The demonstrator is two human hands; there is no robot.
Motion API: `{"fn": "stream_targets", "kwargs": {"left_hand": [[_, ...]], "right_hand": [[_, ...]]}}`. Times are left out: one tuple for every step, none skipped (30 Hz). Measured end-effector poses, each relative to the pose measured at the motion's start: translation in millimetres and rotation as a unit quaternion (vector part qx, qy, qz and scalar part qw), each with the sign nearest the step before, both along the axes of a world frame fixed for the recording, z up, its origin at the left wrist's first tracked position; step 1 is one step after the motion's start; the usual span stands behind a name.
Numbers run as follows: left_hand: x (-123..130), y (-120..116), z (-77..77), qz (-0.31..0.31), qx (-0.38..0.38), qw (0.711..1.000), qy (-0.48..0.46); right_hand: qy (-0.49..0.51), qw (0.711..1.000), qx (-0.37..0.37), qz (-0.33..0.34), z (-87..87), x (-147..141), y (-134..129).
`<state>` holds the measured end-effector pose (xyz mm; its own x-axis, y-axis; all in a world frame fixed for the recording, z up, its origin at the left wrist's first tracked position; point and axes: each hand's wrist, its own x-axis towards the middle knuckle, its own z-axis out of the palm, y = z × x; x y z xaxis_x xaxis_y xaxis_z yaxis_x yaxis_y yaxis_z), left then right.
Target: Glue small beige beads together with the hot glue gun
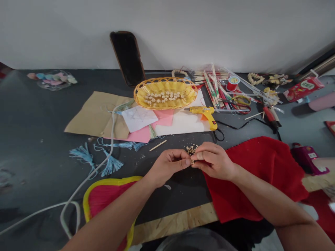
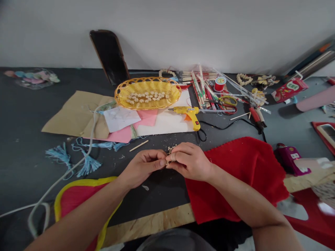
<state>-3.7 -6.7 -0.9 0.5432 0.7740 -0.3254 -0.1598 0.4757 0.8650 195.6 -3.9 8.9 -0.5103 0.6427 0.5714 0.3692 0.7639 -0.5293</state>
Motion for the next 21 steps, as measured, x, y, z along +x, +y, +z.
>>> {"fn": "stream_targets", "kwargs": {"left_hand": [[0, 0, -0.1, 0.0, 0.001, 1.0, -0.001], [0, 0, -0.2, 0.0, 0.001, 1.0, -0.001], [0, 0, -0.3, 0.001, 0.001, 1.0, -0.003], [0, 0, -0.6, 0.003, 0.0, 1.0, -0.006], [0, 0, -0.8, 0.007, -0.001, 1.0, -0.009], [0, 1, -1.0, 0.012, -0.003, 1.0, -0.013], [0, 1, -1.0, 0.021, -0.007, 1.0, -0.016], [0, 1, -0.9, 0.035, -0.014, 0.999, -0.019], [1, 2, -0.7, 0.052, -0.022, 0.998, -0.023], [1, 3, -0.2, 0.071, -0.033, 0.997, -0.027], [1, 3, 0.3, 0.09, -0.045, 0.994, -0.032], [2, 4, 0.8, 0.108, -0.055, 0.992, -0.038], [2, 5, 1.2, 0.123, -0.062, 0.989, -0.045], [3, 6, 1.5, 0.135, -0.065, 0.987, -0.053], [3, 6, 1.7, 0.145, -0.066, 0.985, -0.063], [3, 7, 1.6, 0.154, -0.065, 0.983, -0.072], [3, 7, 1.5, 0.161, -0.063, 0.982, -0.081], [3, 8, 1.2, 0.167, -0.06, 0.98, -0.088], [3, 8, 0.9, 0.172, -0.058, 0.979, -0.094], [2, 9, 0.5, 0.174, -0.055, 0.978, -0.098], [2, 9, 0.2, 0.175, -0.053, 0.978, -0.1]], "right_hand": [[0.001, 1.0, -0.003, 0.003, -0.4, 0, 0], [0.003, 1.0, -0.006, 0.005, -0.6, 0, 0], [0.005, 1.0, -0.01, 0.008, -0.6, 0, 0], [0.006, 1.0, -0.016, 0.011, -0.1, 1, -1], [0.007, 1.0, -0.025, 0.015, 1.0, 3, -1], [0.007, 0.999, -0.036, 0.015, 2.8, 5, 0], [0.005, 0.999, -0.048, 0.007, 5.3, 8, 1], [0.0, 0.998, -0.06, -0.013, 8.5, 12, 3], [-0.009, 0.997, -0.07, -0.043, 12.2, 16, 6], [-0.024, 0.993, -0.076, -0.084, 16.0, 21, 12], [-0.045, 0.987, -0.081, -0.132, 19.6, 27, 19], [-0.074, 0.979, -0.085, -0.172, 22.6, 32, 28], [-0.103, 0.968, -0.087, -0.213, 24.7, 38, 38], [-0.134, 0.954, -0.096, -0.251, 25.7, 43, 49], [-0.162, 0.938, -0.116, -0.283, 25.6, 47, 61], [-0.194, 0.921, -0.145, -0.307, 24.4, 50, 72], [-0.222, 0.904, -0.184, -0.315, 22.4, 52, 82], [-0.244, 0.892, -0.222, -0.311, 20.0, 52, 91], [-0.262, 0.881, -0.251, -0.303, 17.5, 52, 99], [-0.276, 0.871, -0.271, -0.302, 15.2, 51, 105], [-0.281, 0.864, -0.289, -0.303, 13.6, 50, 109]]}}
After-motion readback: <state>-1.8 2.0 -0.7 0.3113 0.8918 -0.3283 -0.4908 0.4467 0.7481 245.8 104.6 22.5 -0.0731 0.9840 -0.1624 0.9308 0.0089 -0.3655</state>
